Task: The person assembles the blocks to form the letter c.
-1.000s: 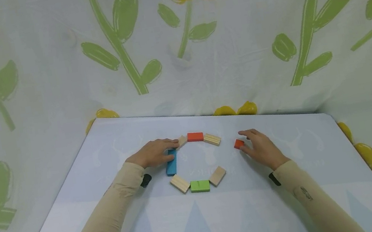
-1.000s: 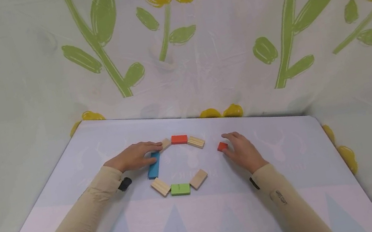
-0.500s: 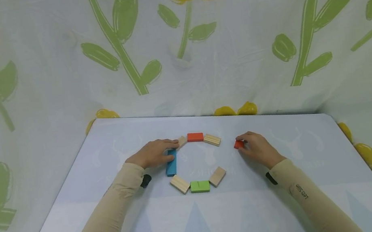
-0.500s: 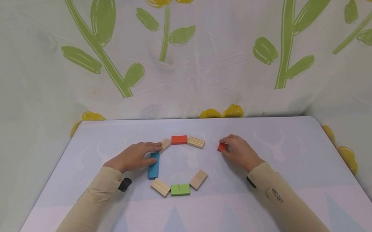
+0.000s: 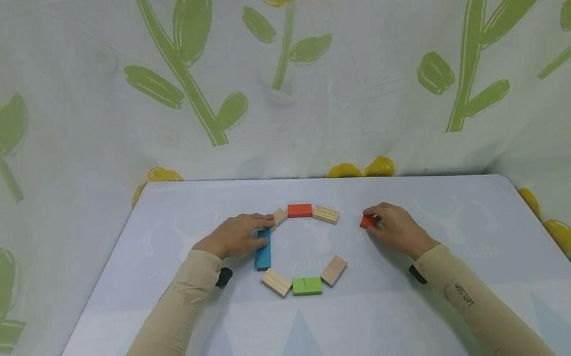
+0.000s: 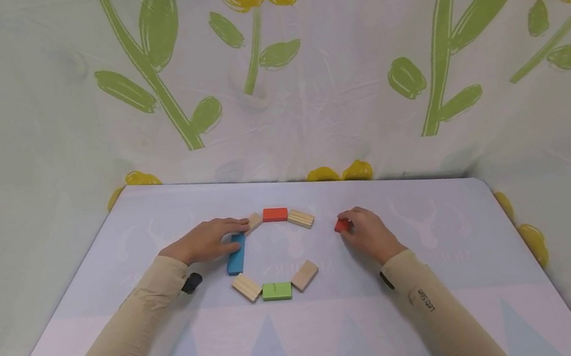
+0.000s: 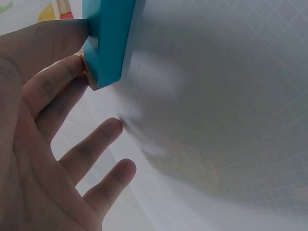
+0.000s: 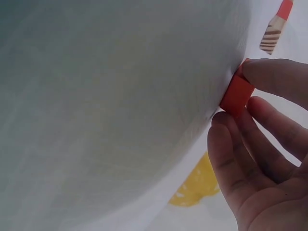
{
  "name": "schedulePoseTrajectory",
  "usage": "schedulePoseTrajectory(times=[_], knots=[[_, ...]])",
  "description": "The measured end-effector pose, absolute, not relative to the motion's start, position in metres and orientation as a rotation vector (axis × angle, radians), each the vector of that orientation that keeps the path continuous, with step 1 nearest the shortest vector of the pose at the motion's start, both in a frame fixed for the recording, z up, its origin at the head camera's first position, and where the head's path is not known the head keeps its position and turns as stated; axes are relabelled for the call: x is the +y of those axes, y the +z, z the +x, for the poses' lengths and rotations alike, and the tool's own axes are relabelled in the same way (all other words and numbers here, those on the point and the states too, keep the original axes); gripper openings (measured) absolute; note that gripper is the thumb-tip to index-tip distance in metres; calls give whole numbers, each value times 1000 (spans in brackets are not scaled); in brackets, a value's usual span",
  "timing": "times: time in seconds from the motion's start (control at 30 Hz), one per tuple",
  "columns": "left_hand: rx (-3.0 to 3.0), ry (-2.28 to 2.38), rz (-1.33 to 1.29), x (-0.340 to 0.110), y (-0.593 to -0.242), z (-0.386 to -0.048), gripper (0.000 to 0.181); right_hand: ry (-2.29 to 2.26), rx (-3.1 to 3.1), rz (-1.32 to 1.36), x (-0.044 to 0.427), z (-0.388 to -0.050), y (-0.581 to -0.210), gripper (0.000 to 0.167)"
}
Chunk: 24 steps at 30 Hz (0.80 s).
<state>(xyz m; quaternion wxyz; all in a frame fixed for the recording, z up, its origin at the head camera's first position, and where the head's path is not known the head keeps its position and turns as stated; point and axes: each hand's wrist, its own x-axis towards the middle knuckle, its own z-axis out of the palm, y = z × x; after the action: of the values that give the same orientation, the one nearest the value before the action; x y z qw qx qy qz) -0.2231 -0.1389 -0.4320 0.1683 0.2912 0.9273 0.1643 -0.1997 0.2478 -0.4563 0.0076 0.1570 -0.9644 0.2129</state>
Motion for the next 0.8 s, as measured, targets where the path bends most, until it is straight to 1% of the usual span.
schedulePoseTrajectory(times=[0.6, 0.8], knots=[[2645, 475, 813, -139, -432, -222, 53, 691, -2950, 468, 265, -197, -455, 35], [2642, 484, 825, -139, -432, -221, 52, 702, -2889, 493, 264, -194, -452, 39]])
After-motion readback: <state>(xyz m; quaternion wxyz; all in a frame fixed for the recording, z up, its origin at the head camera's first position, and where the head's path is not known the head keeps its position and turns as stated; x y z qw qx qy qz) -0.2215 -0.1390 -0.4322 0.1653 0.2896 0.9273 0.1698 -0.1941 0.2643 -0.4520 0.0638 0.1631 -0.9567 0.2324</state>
